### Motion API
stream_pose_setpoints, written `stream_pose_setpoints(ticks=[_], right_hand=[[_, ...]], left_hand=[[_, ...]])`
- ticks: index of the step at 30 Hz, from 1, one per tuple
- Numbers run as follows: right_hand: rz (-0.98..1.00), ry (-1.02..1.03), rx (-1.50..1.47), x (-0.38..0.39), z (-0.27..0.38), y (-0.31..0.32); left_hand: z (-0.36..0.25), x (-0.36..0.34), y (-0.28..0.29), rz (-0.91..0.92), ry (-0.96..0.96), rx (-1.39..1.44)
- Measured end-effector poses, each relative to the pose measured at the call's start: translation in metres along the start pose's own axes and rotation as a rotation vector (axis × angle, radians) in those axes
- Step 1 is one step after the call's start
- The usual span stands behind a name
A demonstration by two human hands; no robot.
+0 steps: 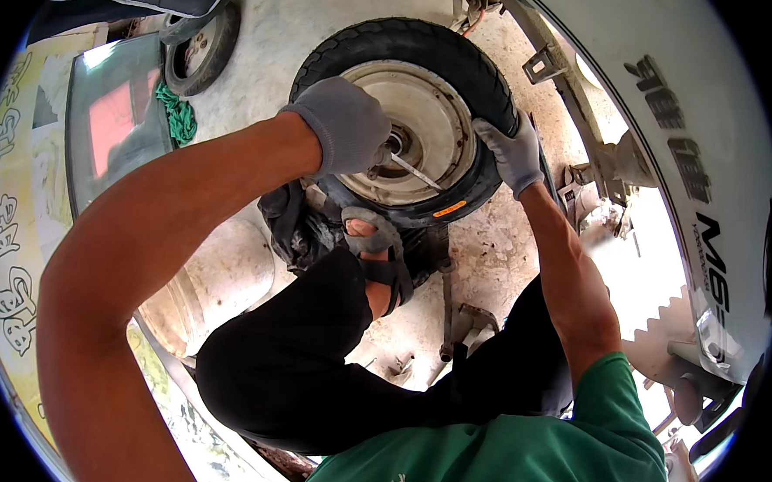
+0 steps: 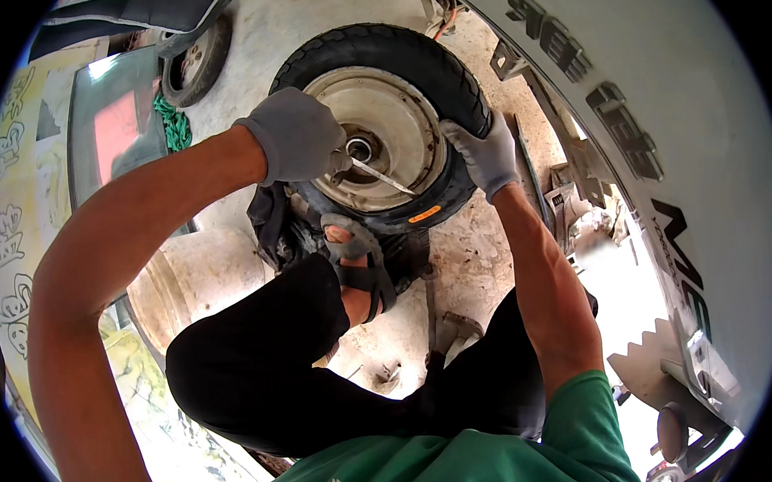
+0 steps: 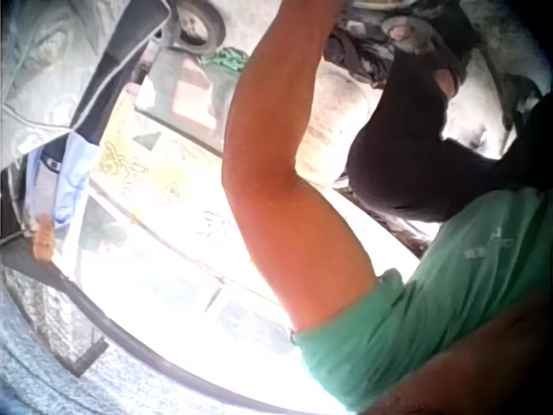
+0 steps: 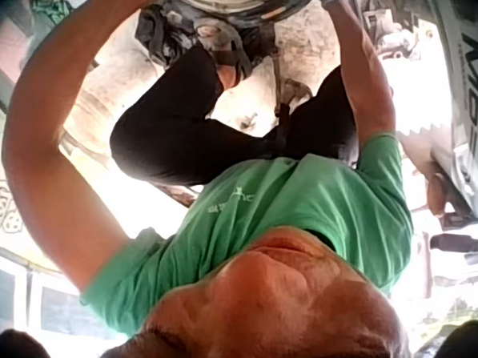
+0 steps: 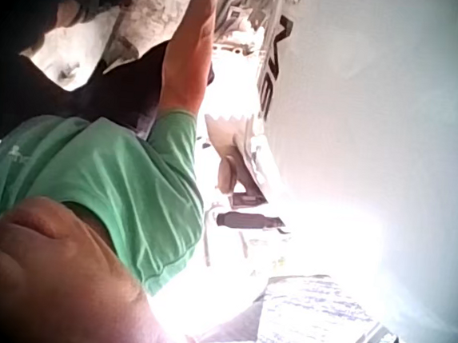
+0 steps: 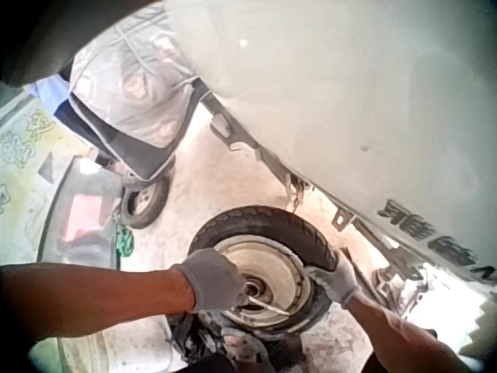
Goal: The person uses a tire lever to pry the tire bead off the rim of a scooter wheel. They repeatedly insert the lever between the tire and rim, rotate the wheel, and work around the circumference to loosen the tire.
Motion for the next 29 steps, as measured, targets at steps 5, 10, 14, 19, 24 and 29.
stream_pose_setpoints(ticks=[5,10,14,19,24,29], right_hand=[[0.031,0.011,0.036,-0.002,0.010,-0.005],[0.063,-0.100,-0.032,0.005,0.017,-0.012],[0.064,-0.138,-0.063,0.003,0.020,-0.016],[0.015,-0.151,-0.061,0.001,0.012,-0.013],[0.011,-0.121,0.010,0.000,0.006,-0.013],[0.096,-0.164,-0.074,-0.015,-0.007,-0.010]], left_hand=[[0.009,0.004,-0.010,-0.065,-0.057,-0.011],[0.020,0.006,-0.019,-0.107,-0.088,-0.012],[0.023,0.009,-0.022,-0.174,-0.085,0.030],[0.018,0.008,-0.016,-0.160,-0.064,0.041],[0.014,-0.002,-0.008,-0.197,-0.137,0.040],[0.002,-0.059,0.019,-0.346,-0.287,-0.063]])
Point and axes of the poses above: each hand's wrist, its own x-axis away from the middle knuckle, its own y-axis out of the back of the hand, z = x × y, the point moved 6 cm from there along -x, towards the middle knuckle, and after that the axes turned 12 degrees about -z, right-handed, at the moved point
